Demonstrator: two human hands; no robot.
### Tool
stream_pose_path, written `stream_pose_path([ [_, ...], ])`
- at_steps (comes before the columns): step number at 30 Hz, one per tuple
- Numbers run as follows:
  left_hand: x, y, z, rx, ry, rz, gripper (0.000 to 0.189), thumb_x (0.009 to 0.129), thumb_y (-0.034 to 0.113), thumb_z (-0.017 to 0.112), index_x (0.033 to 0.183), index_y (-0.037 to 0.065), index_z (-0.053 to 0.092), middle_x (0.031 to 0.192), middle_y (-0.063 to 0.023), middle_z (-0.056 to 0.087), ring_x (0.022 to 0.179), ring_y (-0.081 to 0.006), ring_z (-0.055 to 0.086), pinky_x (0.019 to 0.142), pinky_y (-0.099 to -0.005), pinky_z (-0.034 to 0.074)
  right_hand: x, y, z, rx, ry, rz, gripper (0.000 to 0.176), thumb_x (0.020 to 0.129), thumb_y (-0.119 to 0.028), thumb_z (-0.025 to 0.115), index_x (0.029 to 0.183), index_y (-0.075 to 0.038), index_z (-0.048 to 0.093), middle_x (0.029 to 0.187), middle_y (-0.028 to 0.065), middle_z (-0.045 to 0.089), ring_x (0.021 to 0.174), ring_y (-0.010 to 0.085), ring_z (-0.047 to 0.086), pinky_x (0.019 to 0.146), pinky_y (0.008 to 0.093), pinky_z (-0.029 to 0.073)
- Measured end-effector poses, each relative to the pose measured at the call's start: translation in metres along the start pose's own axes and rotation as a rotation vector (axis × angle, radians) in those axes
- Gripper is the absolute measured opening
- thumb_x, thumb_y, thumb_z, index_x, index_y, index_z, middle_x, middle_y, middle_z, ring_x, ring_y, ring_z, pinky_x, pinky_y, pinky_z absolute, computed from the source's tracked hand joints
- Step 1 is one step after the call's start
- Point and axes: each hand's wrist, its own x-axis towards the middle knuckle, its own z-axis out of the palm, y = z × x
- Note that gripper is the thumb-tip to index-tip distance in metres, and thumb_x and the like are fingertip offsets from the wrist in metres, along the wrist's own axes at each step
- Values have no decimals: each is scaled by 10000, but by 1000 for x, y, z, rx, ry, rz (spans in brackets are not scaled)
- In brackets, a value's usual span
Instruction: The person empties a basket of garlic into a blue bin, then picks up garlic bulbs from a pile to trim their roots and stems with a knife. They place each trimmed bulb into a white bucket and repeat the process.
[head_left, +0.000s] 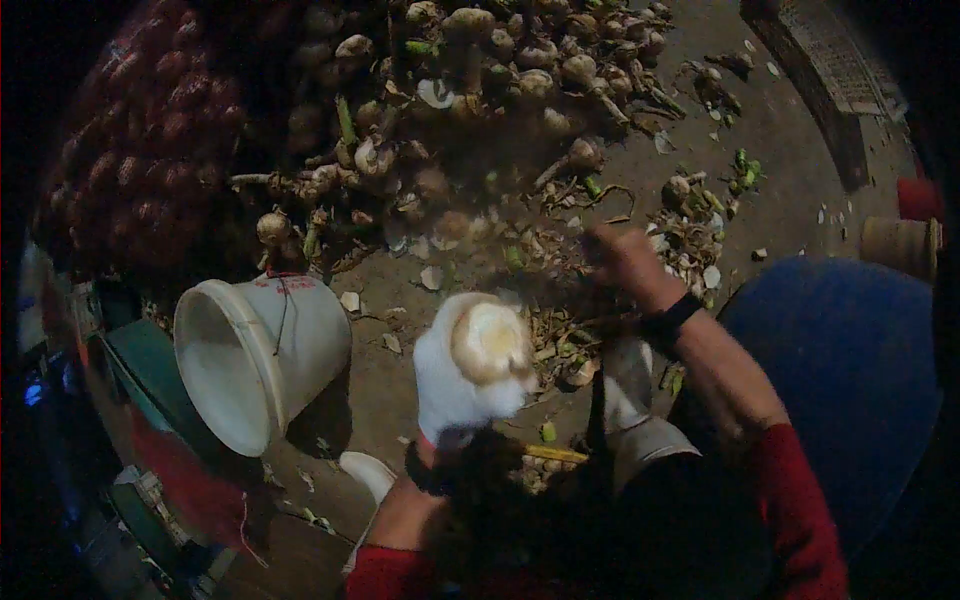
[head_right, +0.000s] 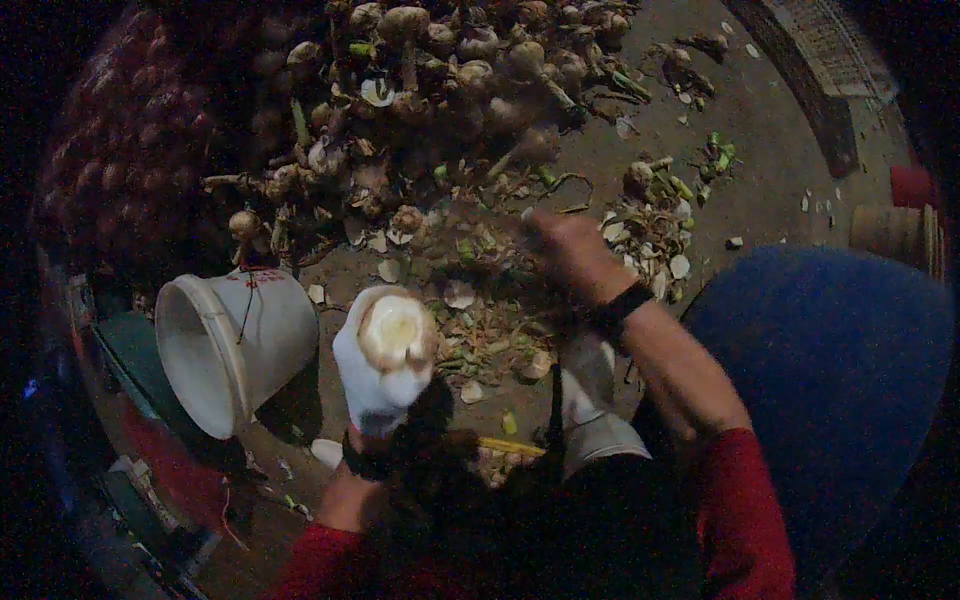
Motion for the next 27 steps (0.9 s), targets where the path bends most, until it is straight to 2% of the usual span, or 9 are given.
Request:
stream_pose_path([
  [3,10,4,-1,-186,111,-185,461,607,153,682,1008,-15,528,918,-96,587,809,-176,583,711,-282,484,-3,-13,-18,145,158,44,168,659,-32,650,804,-25,566,725,149,595,638,276,605,572,334,467],
  [6,25,-28,2,115,21,131,519,592,131,695,1057,6,503,964,-95,564,838,-156,564,729,-282,482,2,-51,-14,197,218,65,116,687,-50,641,782,-23,580,697,147,593,627,257,610,563,321,457],
  [8,24,-15,3,-345,77,-186,565,597,148,713,1090,21,467,975,-82,536,853,-151,551,745,-279,477,-2,-75,-24,246,223,89,129,697,-78,644,802,-24,593,665,149,584,583,250,592,543,320,446],
  [14,9,-23,14,-1101,204,-380,443,653,57,667,1030,12,440,906,-87,523,850,-162,561,724,-277,490,-5,-27,7,153,-52,265,173,710,-133,638,833,-15,615,627,161,573,532,223,556,536,347,441],
  [18,-43,-10,-10,-601,-190,-570,409,651,119,684,998,27,490,952,-106,554,888,-186,570,759,-298,478,-12,-19,-10,141,258,200,250,699,-171,651,856,19,611,636,126,602,543,173,557,542,321,449],
  [21,-61,-14,-7,-109,-1163,-321,443,696,209,676,1085,57,530,1031,-147,559,978,-287,533,856,-371,414,10,-6,-21,137,253,267,230,704,-179,638,819,18,608,608,86,584,558,101,533,520,282,426],
  [24,-53,-14,34,429,-1188,-18,410,735,233,633,1105,90,531,1052,-169,517,973,-335,499,851,-398,402,9,-19,-27,295,297,278,239,700,-177,631,823,26,605,601,66,574,546,96,524,511,258,415],
  [25,-58,-41,54,466,-888,331,385,739,246,608,1085,91,539,1004,-175,503,926,-349,488,822,-412,400,8,-19,-25,244,255,321,252,700,-183,630,843,23,608,608,58,575,551,100,523,517,252,412],
  [27,-49,-79,91,699,-999,373,388,718,203,605,1085,104,530,941,-139,495,858,-324,506,718,-423,431,-1,-10,-13,248,295,287,254,700,-187,629,849,17,610,611,56,577,551,105,524,516,261,413],
])
